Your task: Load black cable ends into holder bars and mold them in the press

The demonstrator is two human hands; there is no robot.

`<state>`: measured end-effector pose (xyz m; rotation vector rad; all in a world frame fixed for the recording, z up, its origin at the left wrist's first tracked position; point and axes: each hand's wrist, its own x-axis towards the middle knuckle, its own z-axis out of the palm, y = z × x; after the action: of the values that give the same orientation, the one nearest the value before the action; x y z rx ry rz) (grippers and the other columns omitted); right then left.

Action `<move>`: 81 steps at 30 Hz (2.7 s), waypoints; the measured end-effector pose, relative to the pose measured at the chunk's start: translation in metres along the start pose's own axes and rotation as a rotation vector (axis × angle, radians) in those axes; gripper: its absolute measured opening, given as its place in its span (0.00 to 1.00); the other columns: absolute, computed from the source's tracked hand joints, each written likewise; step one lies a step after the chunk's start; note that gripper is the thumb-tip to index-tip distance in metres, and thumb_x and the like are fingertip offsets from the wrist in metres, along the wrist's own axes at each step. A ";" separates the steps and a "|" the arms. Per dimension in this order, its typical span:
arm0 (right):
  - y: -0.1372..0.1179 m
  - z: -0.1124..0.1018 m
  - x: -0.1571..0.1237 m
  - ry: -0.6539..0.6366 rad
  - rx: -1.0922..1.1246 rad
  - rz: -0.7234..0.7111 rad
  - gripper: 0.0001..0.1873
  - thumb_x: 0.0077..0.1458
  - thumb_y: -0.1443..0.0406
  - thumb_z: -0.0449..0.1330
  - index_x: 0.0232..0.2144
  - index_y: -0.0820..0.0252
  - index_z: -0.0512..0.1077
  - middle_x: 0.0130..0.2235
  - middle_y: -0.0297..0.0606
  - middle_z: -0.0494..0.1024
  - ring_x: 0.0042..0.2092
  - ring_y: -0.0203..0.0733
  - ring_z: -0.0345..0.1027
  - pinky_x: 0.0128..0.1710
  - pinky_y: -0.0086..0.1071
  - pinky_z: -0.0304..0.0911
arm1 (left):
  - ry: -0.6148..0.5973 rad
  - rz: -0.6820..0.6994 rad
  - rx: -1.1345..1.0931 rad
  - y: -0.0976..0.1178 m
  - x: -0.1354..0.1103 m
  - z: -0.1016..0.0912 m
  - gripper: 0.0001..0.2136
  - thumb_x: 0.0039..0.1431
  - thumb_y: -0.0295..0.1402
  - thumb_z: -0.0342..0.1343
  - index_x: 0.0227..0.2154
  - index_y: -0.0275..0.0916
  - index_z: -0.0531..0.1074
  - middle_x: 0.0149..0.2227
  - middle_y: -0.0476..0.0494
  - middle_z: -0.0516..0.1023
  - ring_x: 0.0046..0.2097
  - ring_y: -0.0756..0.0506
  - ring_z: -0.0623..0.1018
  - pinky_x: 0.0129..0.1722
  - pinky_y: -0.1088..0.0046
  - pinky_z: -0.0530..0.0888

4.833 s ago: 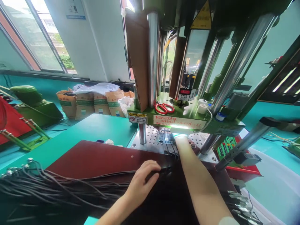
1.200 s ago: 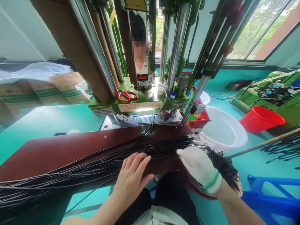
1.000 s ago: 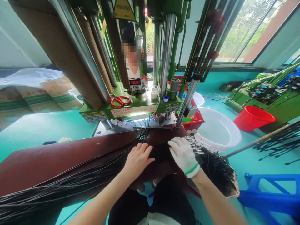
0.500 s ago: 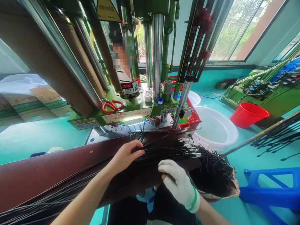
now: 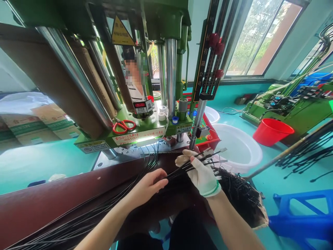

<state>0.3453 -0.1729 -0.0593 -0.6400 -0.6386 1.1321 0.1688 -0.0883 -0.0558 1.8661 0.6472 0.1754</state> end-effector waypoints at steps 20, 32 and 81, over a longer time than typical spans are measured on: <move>-0.041 -0.032 -0.007 0.024 -0.089 -0.166 0.13 0.45 0.58 0.63 0.34 0.57 0.75 0.30 0.35 0.77 0.28 0.37 0.69 0.30 0.31 0.65 | 0.085 0.131 0.059 0.062 0.036 0.017 0.15 0.48 0.42 0.55 0.20 0.37 0.59 0.21 0.55 0.58 0.26 0.53 0.58 0.26 0.78 0.57; -0.038 -0.026 0.010 -0.040 0.020 -0.074 0.09 0.52 0.62 0.57 0.31 0.62 0.74 0.16 0.30 0.65 0.19 0.30 0.59 0.21 0.27 0.58 | 0.126 0.168 0.115 0.070 0.023 0.010 0.11 0.51 0.40 0.53 0.24 0.37 0.62 0.22 0.54 0.60 0.27 0.53 0.60 0.26 0.77 0.58; -0.034 -0.043 -0.015 0.655 -0.308 -0.562 0.18 0.51 0.58 0.58 0.43 0.59 0.68 0.16 0.25 0.61 0.15 0.27 0.48 0.14 0.23 0.45 | -0.033 0.214 0.162 0.078 0.075 0.092 0.11 0.61 0.38 0.35 0.30 0.40 0.59 0.22 0.51 0.67 0.24 0.51 0.66 0.25 0.76 0.60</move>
<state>0.3933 -0.2025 -0.0647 -0.9615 -0.3814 0.2631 0.2974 -0.1451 -0.0354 2.0895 0.4484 0.2367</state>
